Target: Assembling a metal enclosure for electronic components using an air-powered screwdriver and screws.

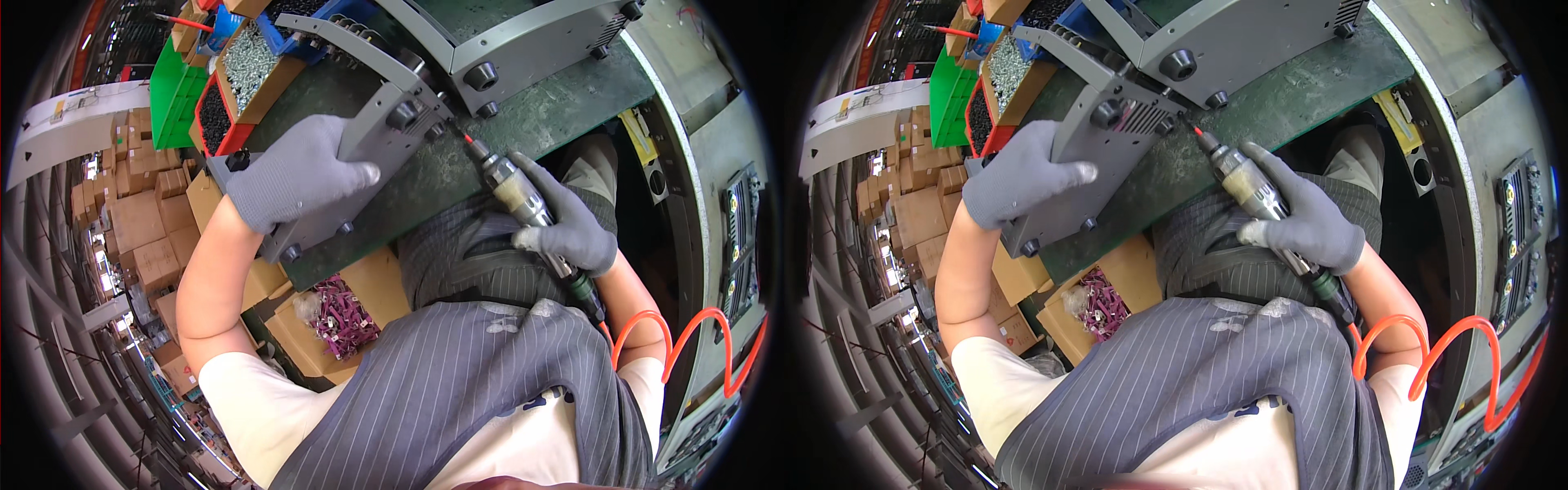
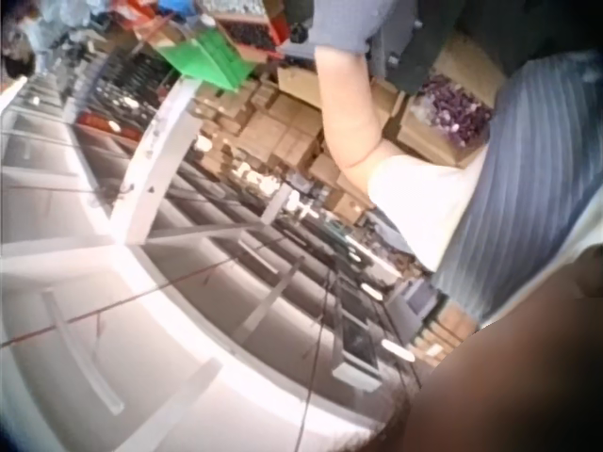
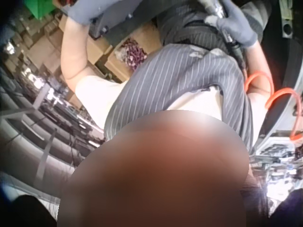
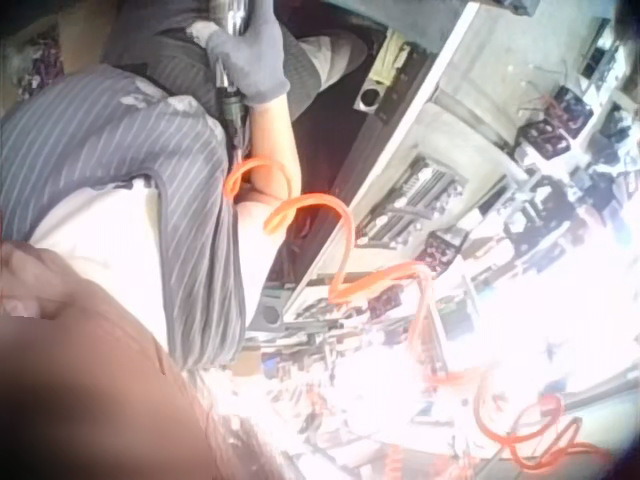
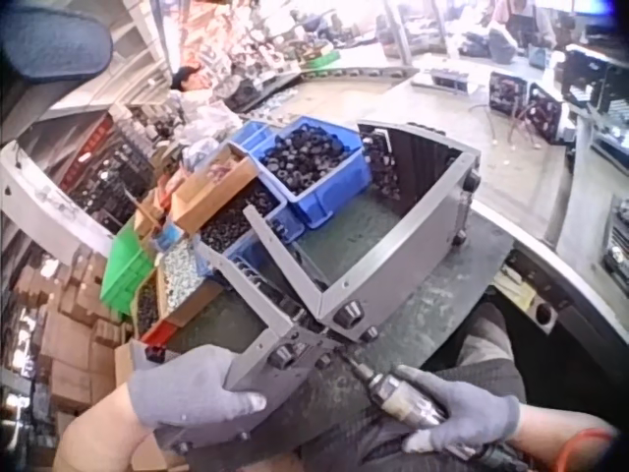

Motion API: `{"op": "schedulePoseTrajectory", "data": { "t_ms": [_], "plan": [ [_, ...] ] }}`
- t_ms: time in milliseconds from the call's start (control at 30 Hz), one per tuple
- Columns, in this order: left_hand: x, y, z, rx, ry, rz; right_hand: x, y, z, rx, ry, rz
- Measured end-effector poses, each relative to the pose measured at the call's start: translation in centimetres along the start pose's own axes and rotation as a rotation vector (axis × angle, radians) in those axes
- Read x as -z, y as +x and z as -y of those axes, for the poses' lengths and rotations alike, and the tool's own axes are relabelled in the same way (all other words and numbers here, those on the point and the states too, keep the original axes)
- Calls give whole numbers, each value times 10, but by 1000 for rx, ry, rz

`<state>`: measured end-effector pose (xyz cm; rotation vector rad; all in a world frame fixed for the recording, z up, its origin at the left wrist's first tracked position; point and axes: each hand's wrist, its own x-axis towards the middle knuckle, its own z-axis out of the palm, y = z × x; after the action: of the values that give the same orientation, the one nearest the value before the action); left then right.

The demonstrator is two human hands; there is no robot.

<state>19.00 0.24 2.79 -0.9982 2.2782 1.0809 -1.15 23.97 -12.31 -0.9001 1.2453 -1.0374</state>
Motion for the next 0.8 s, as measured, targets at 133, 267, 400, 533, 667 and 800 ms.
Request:
{"op": "schedulePoseTrajectory", "data": {
  "t_ms": [133, 267, 400, 533, 667, 800],
  "plan": [
    [-4, -5, 1, 3, -95, 62, -1, -9, -3, -2, -159, -1],
    [-1, -1, -1, -70, -19, 86, -2, -10, -2, -17, -245, -22],
    [4, 0, -5, 30, -56, 147, -3, -9, -1, -13, -239, -26],
    [2, 0, -6, 38, -92, 165, -3, -7, -4, 6, -218, -22],
    [2, -1, 15, -93, -116, 94, 2, -10, -5, 95, -320, -52],
    [67, 3, 74, -227, -335, -425, 10, -25, 0, 47, -247, 3]
  ]
}}
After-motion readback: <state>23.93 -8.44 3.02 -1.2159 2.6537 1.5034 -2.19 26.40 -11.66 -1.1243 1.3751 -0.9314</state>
